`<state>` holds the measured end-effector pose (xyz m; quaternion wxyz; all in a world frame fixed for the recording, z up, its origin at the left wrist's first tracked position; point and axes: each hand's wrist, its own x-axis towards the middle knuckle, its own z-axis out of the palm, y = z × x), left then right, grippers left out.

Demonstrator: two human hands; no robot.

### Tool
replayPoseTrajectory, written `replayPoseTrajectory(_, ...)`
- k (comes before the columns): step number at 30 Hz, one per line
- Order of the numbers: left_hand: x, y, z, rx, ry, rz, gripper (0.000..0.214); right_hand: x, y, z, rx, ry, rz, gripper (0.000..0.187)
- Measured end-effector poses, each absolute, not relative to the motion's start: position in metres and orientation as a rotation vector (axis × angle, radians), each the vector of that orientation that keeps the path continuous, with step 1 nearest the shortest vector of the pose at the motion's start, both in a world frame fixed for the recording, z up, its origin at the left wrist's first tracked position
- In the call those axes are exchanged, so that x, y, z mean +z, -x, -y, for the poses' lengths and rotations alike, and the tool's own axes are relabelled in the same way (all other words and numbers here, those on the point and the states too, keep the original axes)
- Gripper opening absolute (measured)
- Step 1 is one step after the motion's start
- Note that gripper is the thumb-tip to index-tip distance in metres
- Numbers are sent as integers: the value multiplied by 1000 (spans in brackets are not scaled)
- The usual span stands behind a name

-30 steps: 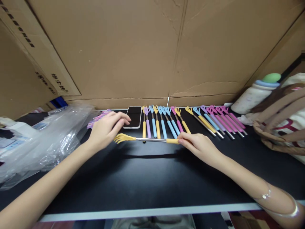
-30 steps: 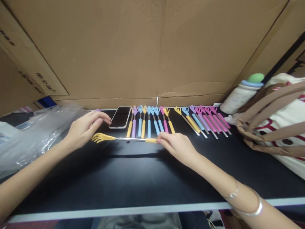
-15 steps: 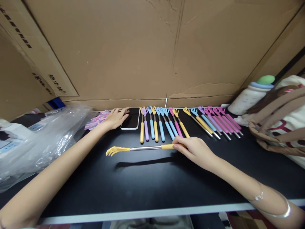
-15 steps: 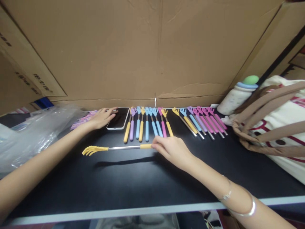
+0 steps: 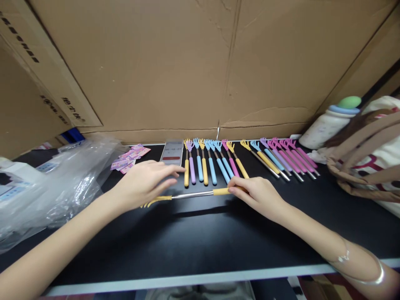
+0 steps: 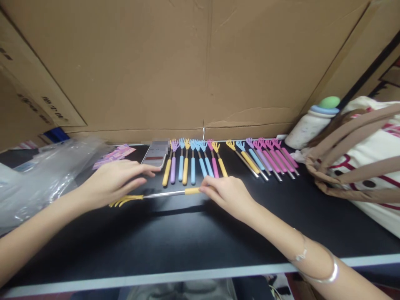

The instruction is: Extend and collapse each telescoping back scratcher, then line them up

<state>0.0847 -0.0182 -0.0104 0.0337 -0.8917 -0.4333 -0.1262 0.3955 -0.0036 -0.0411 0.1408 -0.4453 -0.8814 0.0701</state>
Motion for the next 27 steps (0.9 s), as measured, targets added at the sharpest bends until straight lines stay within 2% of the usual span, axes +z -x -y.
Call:
replayPoseTrajectory(9,-28,-88,31,-418,2494,1023,19,-37,-396,3,246,1298,2472,28)
replayPoseTrajectory(16,-35,-86,33,-501,2425,881,18,-39,-397,4,244,1274,2478,22)
replayPoseTrajectory(22,-34,-81,29,-565,2277,899,15,-41,-398,4,218,1277,2474,18)
replayPoseTrajectory(27,-36,-84,31,-625,2185,940,7,-37,-400,4,227,1230,2464,26)
